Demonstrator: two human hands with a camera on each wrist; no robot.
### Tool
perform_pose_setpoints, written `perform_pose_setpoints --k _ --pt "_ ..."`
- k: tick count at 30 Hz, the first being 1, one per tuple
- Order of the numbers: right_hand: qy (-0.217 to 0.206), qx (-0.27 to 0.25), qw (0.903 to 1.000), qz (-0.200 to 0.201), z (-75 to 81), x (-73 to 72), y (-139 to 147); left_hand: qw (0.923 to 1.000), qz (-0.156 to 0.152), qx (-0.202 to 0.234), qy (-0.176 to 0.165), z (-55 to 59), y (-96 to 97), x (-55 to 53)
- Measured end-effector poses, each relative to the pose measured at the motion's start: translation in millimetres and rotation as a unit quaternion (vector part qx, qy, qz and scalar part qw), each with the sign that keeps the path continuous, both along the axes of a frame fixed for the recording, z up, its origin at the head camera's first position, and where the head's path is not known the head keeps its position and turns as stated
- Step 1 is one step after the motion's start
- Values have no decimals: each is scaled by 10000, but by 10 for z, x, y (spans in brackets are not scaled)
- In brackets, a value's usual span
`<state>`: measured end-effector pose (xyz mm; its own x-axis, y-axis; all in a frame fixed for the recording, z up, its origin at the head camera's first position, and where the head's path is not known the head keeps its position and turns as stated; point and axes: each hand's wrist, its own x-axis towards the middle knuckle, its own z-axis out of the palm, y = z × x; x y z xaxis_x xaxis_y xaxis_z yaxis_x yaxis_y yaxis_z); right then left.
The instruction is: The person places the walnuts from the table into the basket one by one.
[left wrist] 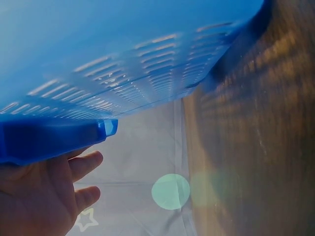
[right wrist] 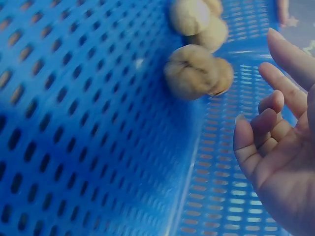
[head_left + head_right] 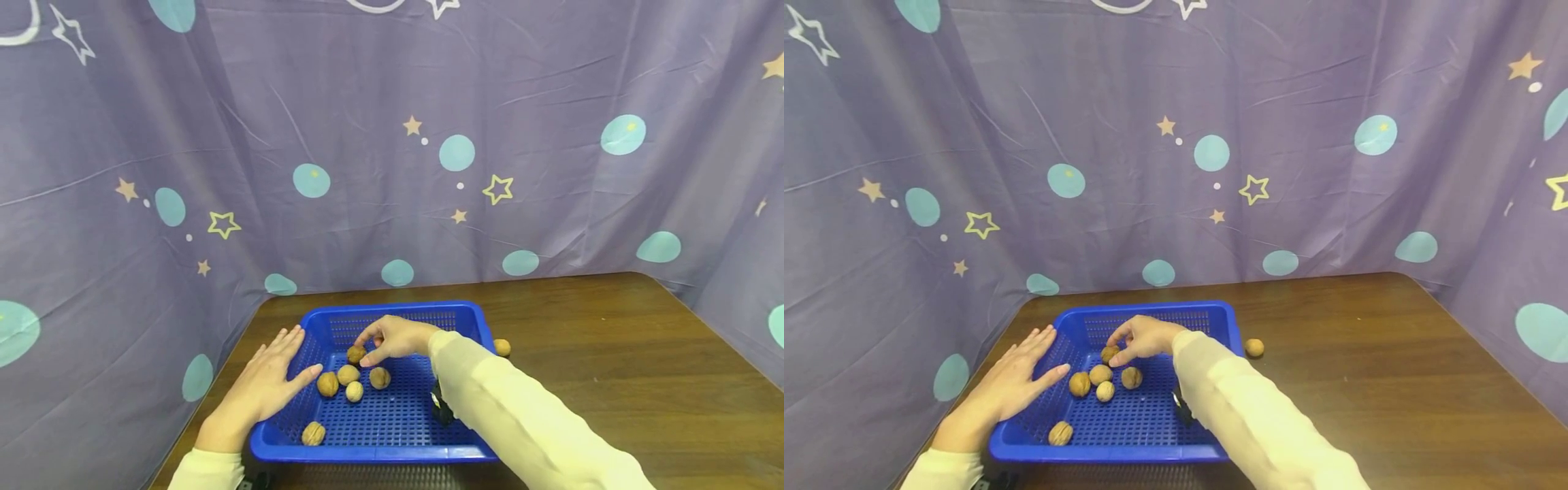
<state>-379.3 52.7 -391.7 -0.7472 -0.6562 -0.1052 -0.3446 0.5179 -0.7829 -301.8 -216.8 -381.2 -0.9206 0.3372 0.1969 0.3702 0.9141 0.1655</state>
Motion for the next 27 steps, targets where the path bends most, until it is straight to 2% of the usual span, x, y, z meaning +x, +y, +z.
perform_pose_setpoints --k 5,9,13,17,19,22,27 --pt "28 -611 9981 34 194 22 52 10000 -1 -37 -26 -21 -1 -4" --pt "0 -1207 9924 244 495 86 183 10000 13 -33 -20 -14 -1 -5" --pt "67 -1575 9870 319 813 167 476 10000 15 -23 -4 1 -2 -7" --pt "412 -1662 9852 52 985 235 909 10000 31 -33 -23 2 -8 -2" --pt "580 -1625 9849 -163 993 261 1145 10000 31 -34 -18 1 -10 -2" --pt "721 -1584 9836 -473 917 298 1505 10000 16 -25 -34 -1 -10 -2" --pt "634 -1779 9775 -942 596 334 2086 10000 -9 -5 -19 -10 2 -4"
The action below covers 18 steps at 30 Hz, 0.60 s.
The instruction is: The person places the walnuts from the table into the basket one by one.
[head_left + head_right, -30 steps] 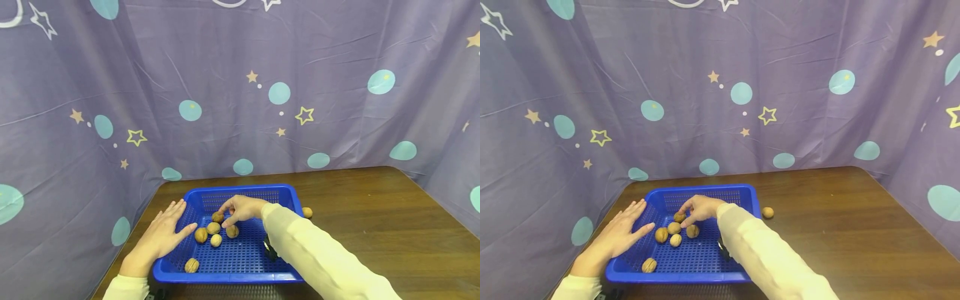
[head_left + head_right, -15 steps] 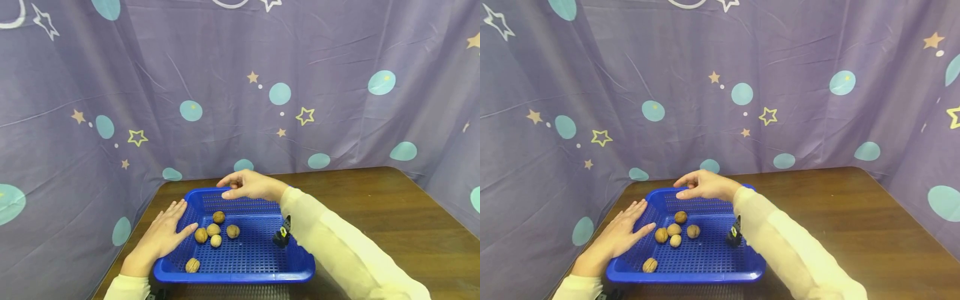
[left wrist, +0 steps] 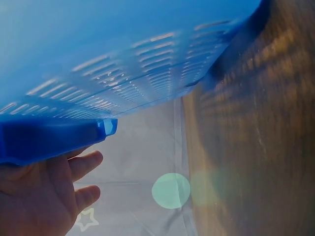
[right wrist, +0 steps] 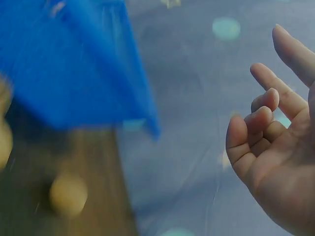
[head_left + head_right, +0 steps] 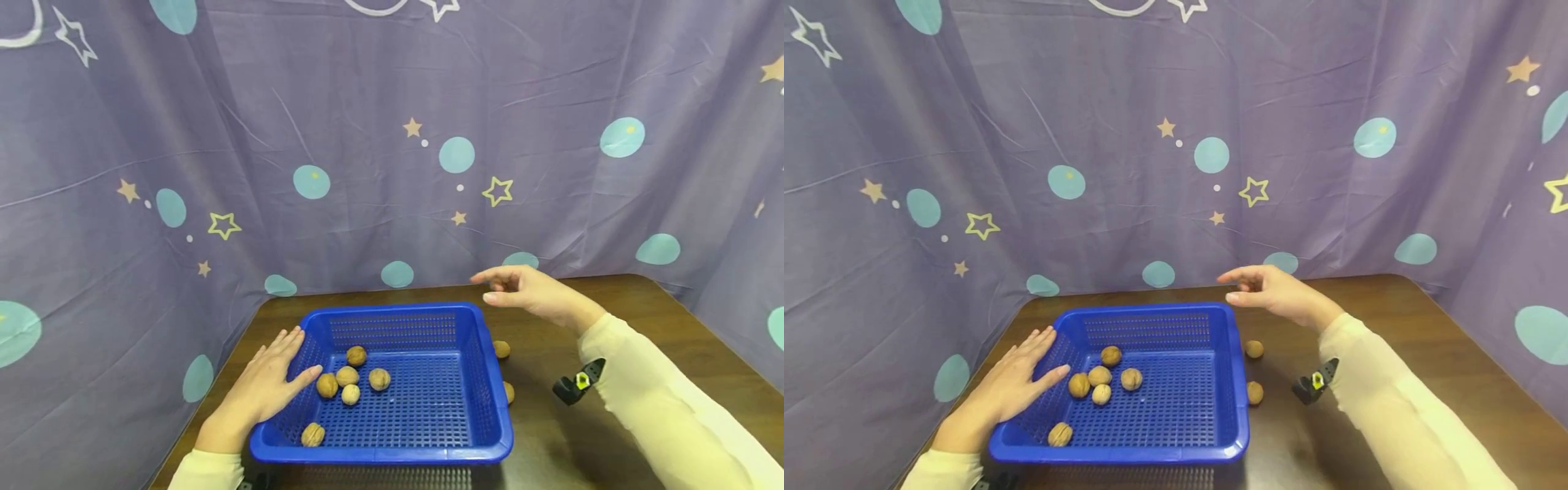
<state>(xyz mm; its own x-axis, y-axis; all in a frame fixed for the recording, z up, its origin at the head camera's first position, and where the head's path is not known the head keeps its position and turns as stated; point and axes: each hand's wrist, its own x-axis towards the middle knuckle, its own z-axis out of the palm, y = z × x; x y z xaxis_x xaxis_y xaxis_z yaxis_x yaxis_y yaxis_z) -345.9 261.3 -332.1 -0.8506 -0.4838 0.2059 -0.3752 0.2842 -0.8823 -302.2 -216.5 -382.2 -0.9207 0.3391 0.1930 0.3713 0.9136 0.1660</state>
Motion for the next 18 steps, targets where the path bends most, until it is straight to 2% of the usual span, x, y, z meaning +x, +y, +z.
perform_pose_setpoints --k 4,8,13,18 --pt "-54 80 9993 -351 -306 -5 324 10000 21 -10 0 0 -19 13" --pt "-114 368 9975 -584 -577 -4 519 10000 57 -6 -12 3 -27 19" --pt "-176 530 9962 -669 -832 -34 604 10000 43 -20 9 5 -26 19" --pt "-205 529 9965 -611 -1006 -74 597 10000 30 -71 52 8 -3 15"
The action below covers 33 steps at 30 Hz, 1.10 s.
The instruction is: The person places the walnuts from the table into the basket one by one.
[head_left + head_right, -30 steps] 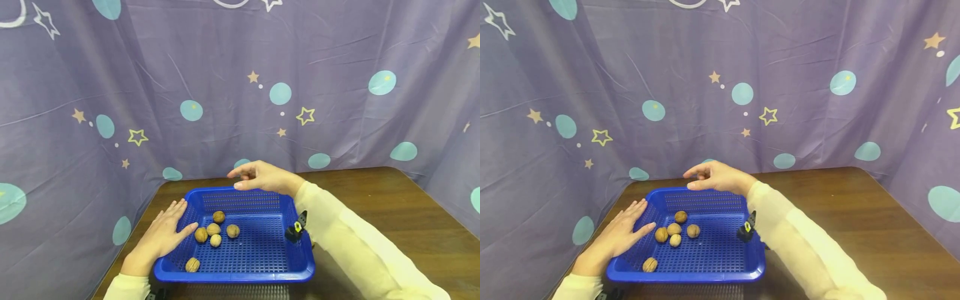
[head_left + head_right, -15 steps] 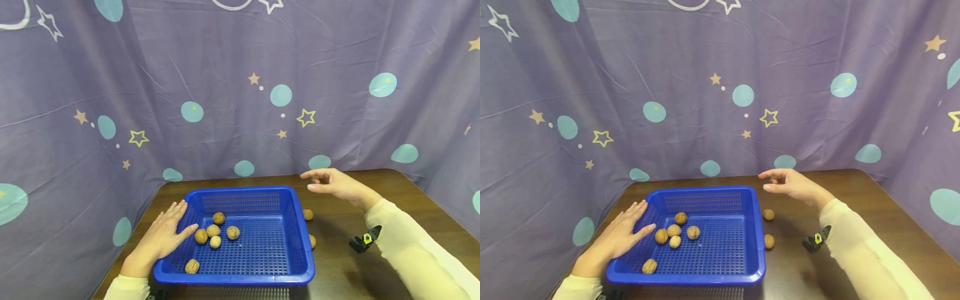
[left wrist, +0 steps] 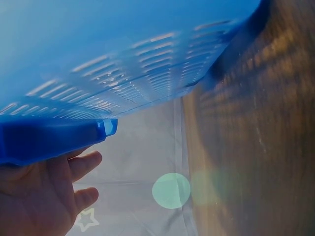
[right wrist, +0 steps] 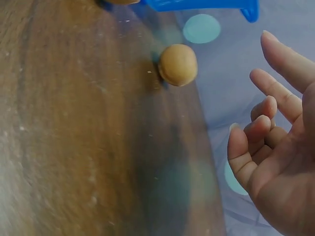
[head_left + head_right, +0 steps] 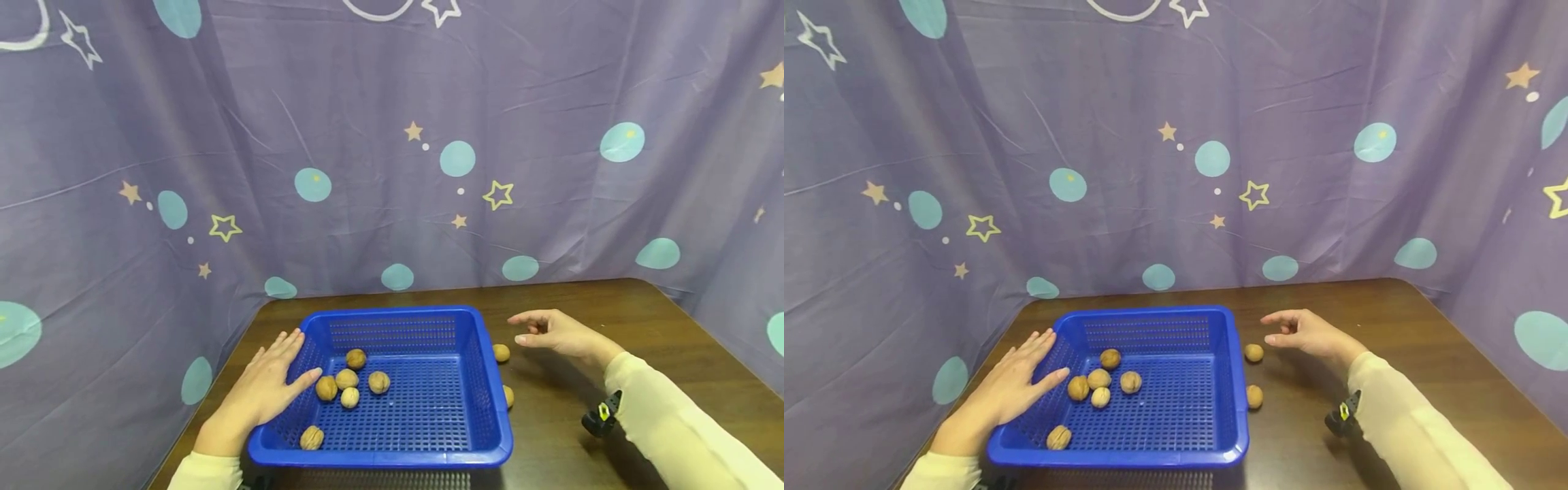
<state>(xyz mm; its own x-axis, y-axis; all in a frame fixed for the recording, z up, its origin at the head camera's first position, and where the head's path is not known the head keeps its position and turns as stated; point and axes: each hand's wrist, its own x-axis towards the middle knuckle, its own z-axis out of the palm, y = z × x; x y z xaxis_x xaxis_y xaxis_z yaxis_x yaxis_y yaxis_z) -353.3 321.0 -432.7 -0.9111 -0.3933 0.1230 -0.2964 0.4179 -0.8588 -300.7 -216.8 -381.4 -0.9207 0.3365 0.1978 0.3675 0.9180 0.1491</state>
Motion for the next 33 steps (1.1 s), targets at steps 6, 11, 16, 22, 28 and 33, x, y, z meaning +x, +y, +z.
perform_pose_setpoints --k 6,11,16,22,28,33 --pt "126 69 9998 143 -102 -41 -64 10000 3 -21 86 15 20 -3" --pt "-7 95 9997 202 -158 -87 -109 9998 -8 -49 168 10 10 -6" --pt "68 234 9992 310 -241 -135 -147 9999 -12 -19 158 1 5 5" --pt "-304 372 9984 293 -264 -133 -186 9999 -1 -40 163 -17 -4 2" --pt "-427 536 9975 193 -303 -166 -198 9999 10 -21 133 -19 -2 6" --pt "-369 593 9967 415 -342 -198 -216 9999 17 4 111 -13 1 13"
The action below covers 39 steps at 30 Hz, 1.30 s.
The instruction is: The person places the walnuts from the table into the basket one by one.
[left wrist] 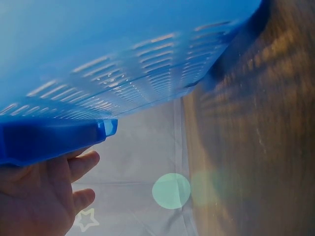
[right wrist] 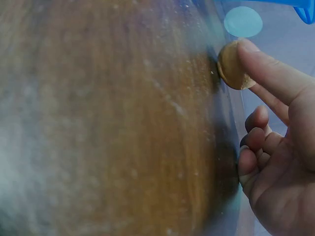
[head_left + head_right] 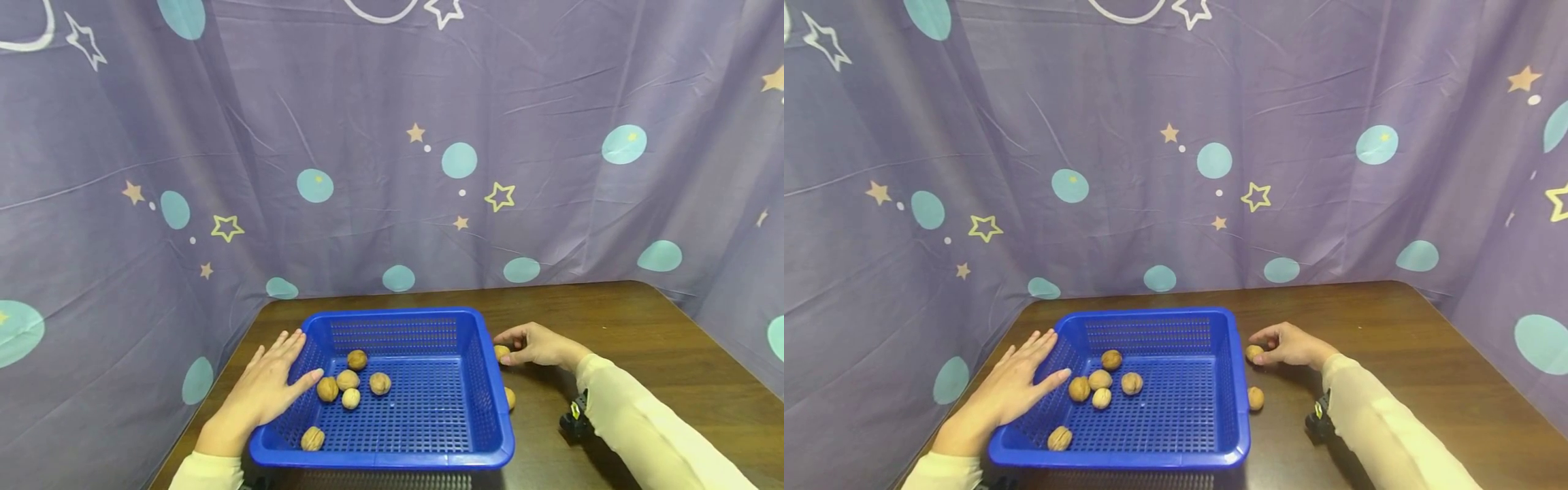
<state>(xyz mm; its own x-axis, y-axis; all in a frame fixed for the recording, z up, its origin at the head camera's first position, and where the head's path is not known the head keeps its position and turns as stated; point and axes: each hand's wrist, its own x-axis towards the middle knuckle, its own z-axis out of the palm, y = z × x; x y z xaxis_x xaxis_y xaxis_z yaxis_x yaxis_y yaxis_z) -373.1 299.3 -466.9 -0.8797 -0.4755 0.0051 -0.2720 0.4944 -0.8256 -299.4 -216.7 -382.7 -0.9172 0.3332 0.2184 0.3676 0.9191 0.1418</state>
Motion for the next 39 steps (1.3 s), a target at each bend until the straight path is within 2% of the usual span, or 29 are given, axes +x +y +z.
perform_pose_setpoints --k 5,12,16,20,27,33,39 --pt "-46 -99 9997 231 -20 -10 -24 10000 0 32 5 3 -3 7" --pt "29 -140 9998 133 10 14 -18 10000 8 72 30 -18 -16 30" --pt "235 -256 9994 68 110 18 21 9999 -5 115 0 -20 -15 31" --pt "449 -320 9985 14 327 9 57 9999 -25 121 7 4 -12 12" --pt "653 -369 9971 -120 848 5 -35 10000 -10 60 14 22 -12 -6" --pt "515 -531 9972 56 1228 56 -355 10000 -22 74 25 2 -2 2" --pt "552 -414 9971 320 1482 94 -844 10000 -16 66 44 -11 0 3"
